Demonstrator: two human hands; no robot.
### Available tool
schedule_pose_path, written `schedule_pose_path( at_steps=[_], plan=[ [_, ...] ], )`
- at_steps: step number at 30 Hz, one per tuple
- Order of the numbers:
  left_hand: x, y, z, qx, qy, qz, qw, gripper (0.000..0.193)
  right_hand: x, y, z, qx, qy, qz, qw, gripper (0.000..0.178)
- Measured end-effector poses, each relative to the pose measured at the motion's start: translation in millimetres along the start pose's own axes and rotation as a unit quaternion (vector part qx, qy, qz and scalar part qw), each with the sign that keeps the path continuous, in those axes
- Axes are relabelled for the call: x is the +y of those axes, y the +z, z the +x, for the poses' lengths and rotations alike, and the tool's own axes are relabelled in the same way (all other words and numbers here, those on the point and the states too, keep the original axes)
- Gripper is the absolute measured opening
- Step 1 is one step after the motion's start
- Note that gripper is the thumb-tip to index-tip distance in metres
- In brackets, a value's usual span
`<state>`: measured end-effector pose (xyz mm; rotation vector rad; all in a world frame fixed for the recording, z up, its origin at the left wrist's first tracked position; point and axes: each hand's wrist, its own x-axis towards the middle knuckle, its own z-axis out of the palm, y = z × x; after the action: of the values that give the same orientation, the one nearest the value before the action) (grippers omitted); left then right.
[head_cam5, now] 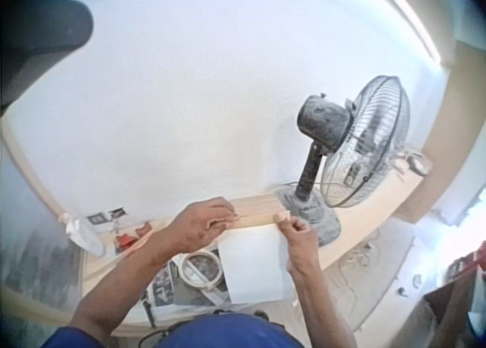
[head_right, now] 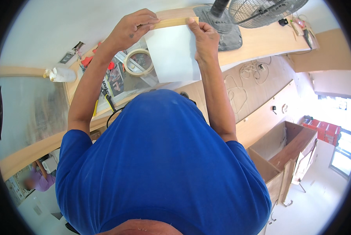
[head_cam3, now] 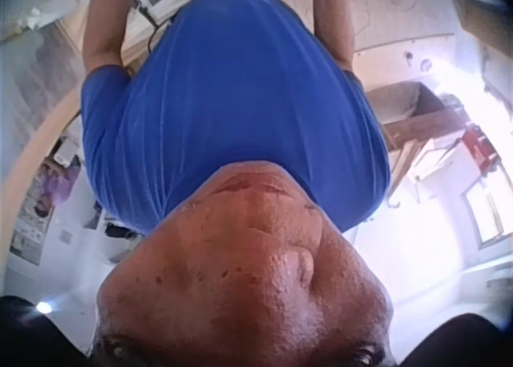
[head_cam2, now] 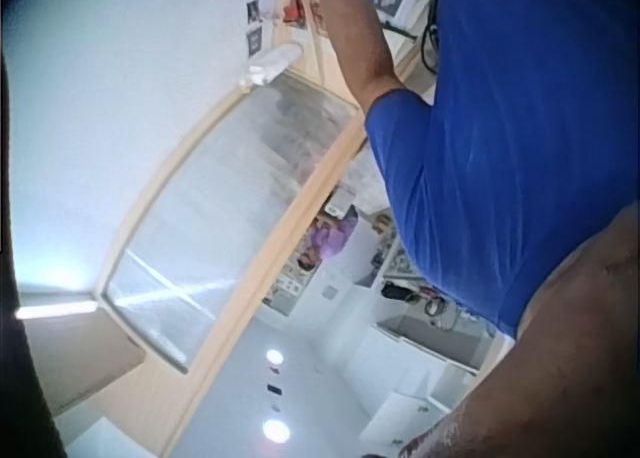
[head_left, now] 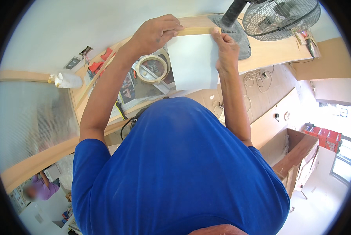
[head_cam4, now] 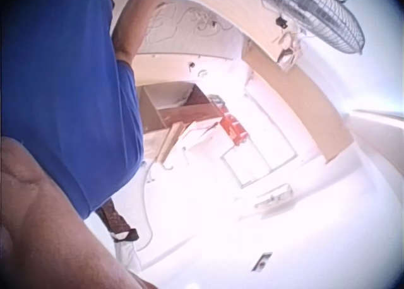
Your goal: The person assembles a wooden cabinet by aligning panels, drilling pilot holes, and driving screws with a power drill. They also apply edge banding to the panel edges and use a utility knife to trim excess material.
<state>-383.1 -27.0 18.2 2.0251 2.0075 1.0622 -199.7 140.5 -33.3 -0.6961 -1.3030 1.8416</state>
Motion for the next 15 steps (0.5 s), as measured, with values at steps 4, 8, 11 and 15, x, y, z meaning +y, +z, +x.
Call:
schedule_pose_path(
  at_steps=[4, 8, 11, 15],
  plan=[
    [2, 4, 5, 0.020, 0.016, 0.032, 0.999, 0.025, -5, 3, -3, 0.004, 0.011, -0.006, 1.000, 0.040],
    [10, 8, 5, 0.025, 0.002, 0.030, 0.999, 0.024, 1, 1, 3, 0.006, 0.006, -0.040, 0.999, 0.045],
    [4, 7, 8, 0.017, 0.013, 0.013, 1.000, 0.026, -3, 4, 1, 0.022, 0.015, -0.051, 0.998, 0.048],
    [-17, 7, 6, 0.006, -0.070, -0.213, 0.975, 0.024, -6, 1, 0, 0.038, 0.027, -0.050, 0.998, 0.049]
  ],
)
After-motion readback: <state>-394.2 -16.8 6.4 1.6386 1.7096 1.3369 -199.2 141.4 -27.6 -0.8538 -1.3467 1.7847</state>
